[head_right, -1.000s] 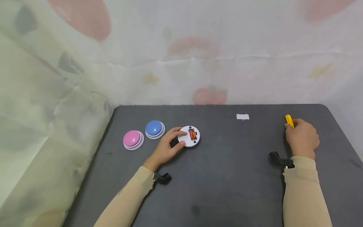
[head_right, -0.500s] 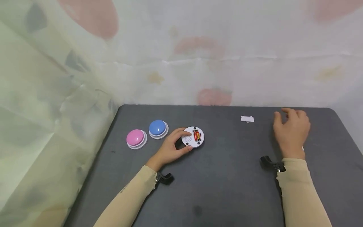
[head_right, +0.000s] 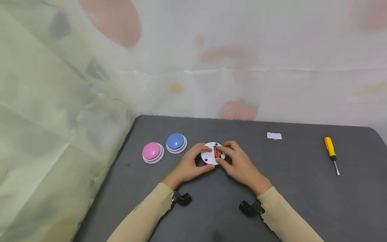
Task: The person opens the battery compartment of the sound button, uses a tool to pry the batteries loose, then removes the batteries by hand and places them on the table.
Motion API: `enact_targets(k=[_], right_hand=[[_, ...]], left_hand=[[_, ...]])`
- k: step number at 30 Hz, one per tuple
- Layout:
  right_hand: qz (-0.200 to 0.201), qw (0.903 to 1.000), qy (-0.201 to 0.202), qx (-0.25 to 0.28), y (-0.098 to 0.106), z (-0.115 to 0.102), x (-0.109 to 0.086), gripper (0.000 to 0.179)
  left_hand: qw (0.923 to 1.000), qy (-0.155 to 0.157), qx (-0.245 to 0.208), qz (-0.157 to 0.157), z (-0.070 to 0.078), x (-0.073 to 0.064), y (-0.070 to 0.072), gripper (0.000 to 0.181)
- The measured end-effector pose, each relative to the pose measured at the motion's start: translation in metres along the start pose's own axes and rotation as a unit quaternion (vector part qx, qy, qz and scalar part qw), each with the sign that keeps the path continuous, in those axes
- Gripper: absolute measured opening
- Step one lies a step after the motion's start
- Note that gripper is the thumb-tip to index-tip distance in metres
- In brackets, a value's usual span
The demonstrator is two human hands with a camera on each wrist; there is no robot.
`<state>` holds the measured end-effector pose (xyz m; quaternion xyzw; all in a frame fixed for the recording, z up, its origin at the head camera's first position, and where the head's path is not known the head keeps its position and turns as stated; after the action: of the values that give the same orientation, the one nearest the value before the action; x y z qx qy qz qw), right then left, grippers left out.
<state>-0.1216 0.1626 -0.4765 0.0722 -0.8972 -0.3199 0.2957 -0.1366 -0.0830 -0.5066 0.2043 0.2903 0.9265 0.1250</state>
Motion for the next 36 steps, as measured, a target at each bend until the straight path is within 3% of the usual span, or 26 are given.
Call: enact_targets(k=[6,10,16,19,21,22,23,26,28,30,32,36], right_hand=[[0.015,0.9998,0.013,0.007,-0.002,0.006,-0.002,0.041],[0.076,0.9963,0.028,-0.028,0.000,0.002,-0.004,0.030],[0.153,0.9817,0.058,-0.098,-0.002,-0.015,-0.006,0.016],[0.169,0.9842,0.024,-0.047,-0.002,-0.015,0.001,0.016],[0.169,0.9840,-0.030,0.047,-0.002,-0.011,0.006,0.016],[0.169,0.9782,-0.061,0.103,-0.001,-0.009,0.007,0.017],[0.172,0.9665,-0.093,0.166,0.000,-0.006,0.007,0.019],[0.202,0.9106,-0.174,0.316,0.012,0.005,-0.001,0.026],[0.222,0.8754,-0.200,0.380,0.024,0.012,-0.007,0.030],[0.238,0.8472,-0.215,0.424,0.037,0.020,-0.013,0.031],[0.247,0.8254,-0.223,0.456,0.050,0.027,-0.019,0.030],[0.255,0.7979,-0.240,0.490,0.072,0.037,-0.029,0.030]], left_hand=[[1.0000,-0.002,-0.005,-0.004,0.000,0.001,0.001,0.055],[0.9998,-0.015,-0.013,-0.004,0.005,0.009,-0.002,0.055],[0.9989,-0.022,-0.038,-0.017,0.005,0.008,-0.003,0.055],[0.9986,-0.025,-0.047,-0.004,-0.001,0.007,0.008,0.054],[0.9988,-0.019,-0.045,0.010,-0.006,0.003,0.017,0.054],[0.9988,-0.016,-0.044,0.015,-0.008,0.000,0.022,0.054],[0.9989,-0.013,-0.041,0.016,-0.011,-0.002,0.025,0.054],[0.9991,-0.012,-0.039,0.011,-0.013,-0.008,0.031,0.055],[0.9991,-0.012,-0.040,0.009,-0.012,-0.010,0.033,0.055],[0.9989,-0.015,-0.043,0.010,-0.011,-0.010,0.034,0.055],[0.9988,-0.018,-0.044,0.013,-0.009,-0.009,0.034,0.055],[0.9988,-0.020,-0.041,0.018,-0.007,-0.009,0.035,0.055]])
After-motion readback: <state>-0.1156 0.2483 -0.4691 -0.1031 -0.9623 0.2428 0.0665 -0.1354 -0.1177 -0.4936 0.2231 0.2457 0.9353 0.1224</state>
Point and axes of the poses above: each hand's wrist, its own x-axis towards the middle knuckle, its own y-axis out of the back of the hand, z = x × y, the point moved 1 cm from there along x, towards the middle knuckle, and after that the axes turned 8 degrees about z, right-handed, at the moved point
